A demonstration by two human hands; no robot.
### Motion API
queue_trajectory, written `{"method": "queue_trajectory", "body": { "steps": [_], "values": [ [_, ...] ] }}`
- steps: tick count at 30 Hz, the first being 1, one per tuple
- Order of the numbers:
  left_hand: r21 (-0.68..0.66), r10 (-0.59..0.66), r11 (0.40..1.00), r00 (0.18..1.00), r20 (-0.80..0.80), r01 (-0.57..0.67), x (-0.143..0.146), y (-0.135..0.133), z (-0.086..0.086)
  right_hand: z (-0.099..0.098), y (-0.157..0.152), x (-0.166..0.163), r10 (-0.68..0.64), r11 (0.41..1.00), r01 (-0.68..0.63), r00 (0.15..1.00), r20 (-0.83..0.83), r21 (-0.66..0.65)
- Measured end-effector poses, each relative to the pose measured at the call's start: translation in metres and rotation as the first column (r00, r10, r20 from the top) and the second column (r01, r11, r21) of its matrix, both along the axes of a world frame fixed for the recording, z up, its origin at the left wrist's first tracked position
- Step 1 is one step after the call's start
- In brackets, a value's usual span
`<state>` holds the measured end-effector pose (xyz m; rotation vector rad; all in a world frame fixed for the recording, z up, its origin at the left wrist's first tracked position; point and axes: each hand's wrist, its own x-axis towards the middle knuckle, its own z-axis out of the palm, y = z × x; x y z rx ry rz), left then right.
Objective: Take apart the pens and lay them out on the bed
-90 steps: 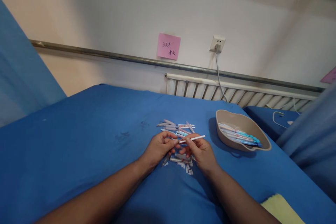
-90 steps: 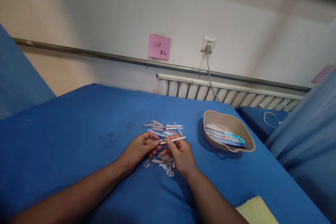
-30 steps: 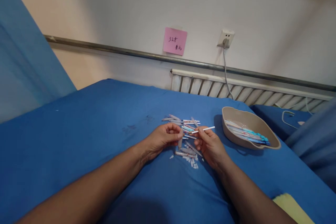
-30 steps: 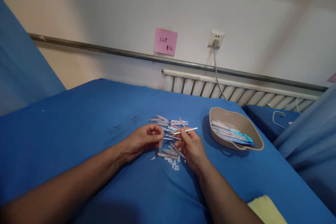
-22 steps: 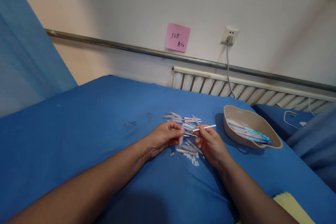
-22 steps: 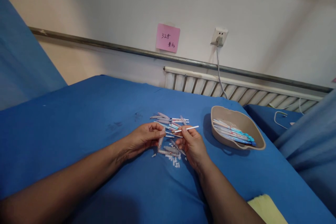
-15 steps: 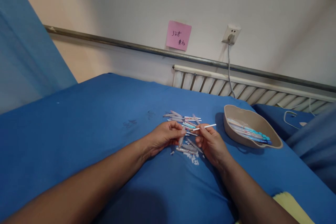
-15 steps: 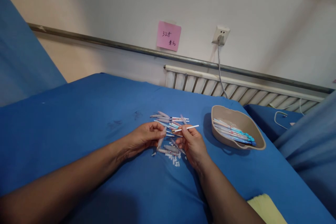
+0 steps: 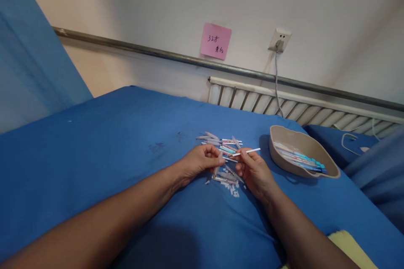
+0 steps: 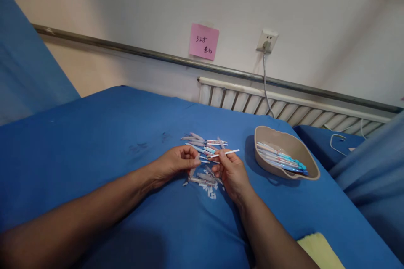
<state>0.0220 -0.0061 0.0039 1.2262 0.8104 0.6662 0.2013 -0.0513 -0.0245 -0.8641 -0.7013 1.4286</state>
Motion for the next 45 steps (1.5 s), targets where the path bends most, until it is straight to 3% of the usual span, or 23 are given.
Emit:
{"method": "queue_trajectory", "body": {
  "steps": [13,17,19,21,23,25,29,33,38,45],
  "values": [
    [0.098,0.007,0.995,0.998,-0.064,-0.001,0.002,-0.001,-0.003,0.000,0.000,0.000,-0.007,1.000,0.007,1.000,0.004,-0.008],
    [0.265,0.029,0.964,0.991,-0.129,0.007,0.000,0.003,-0.009,0.000,0.000,0.000,-0.014,1.000,0.014,1.000,0.007,0.002],
    [0.446,0.078,0.894,0.964,-0.255,0.046,-0.004,0.006,-0.012,-0.001,0.002,0.001,-0.031,1.000,0.031,0.999,0.010,0.006],
    [0.618,0.159,0.772,0.896,-0.415,0.150,-0.009,0.009,-0.013,-0.002,0.003,0.003,-0.051,0.999,0.051,0.999,0.018,-0.003],
    [0.713,0.229,0.646,0.821,-0.523,0.274,-0.013,0.010,-0.013,-0.004,0.005,0.005,-0.062,0.998,0.062,0.998,0.021,-0.015],
    [0.758,0.246,0.552,0.800,-0.548,0.349,-0.013,0.009,-0.012,-0.005,0.007,0.007,-0.069,0.997,0.069,0.997,0.018,-0.019],
    [0.758,0.128,0.481,0.820,-0.557,0.440,-0.005,0.001,-0.007,-0.008,0.010,0.010,-0.085,0.996,0.085,0.996,0.009,-0.020],
    [0.699,0.032,0.490,0.790,-0.612,0.521,0.000,-0.005,-0.005,-0.007,0.011,0.010,-0.078,0.997,0.078,0.997,-0.001,-0.019],
    [0.687,0.038,0.541,0.802,-0.597,0.485,-0.001,-0.004,-0.004,-0.005,0.011,0.009,-0.077,0.997,0.077,0.997,-0.008,-0.020],
    [0.558,-0.043,0.772,0.902,-0.429,0.302,0.000,0.000,0.001,-0.004,0.013,0.012,-0.086,0.996,0.085,0.996,-0.038,-0.023]
  ]
}}
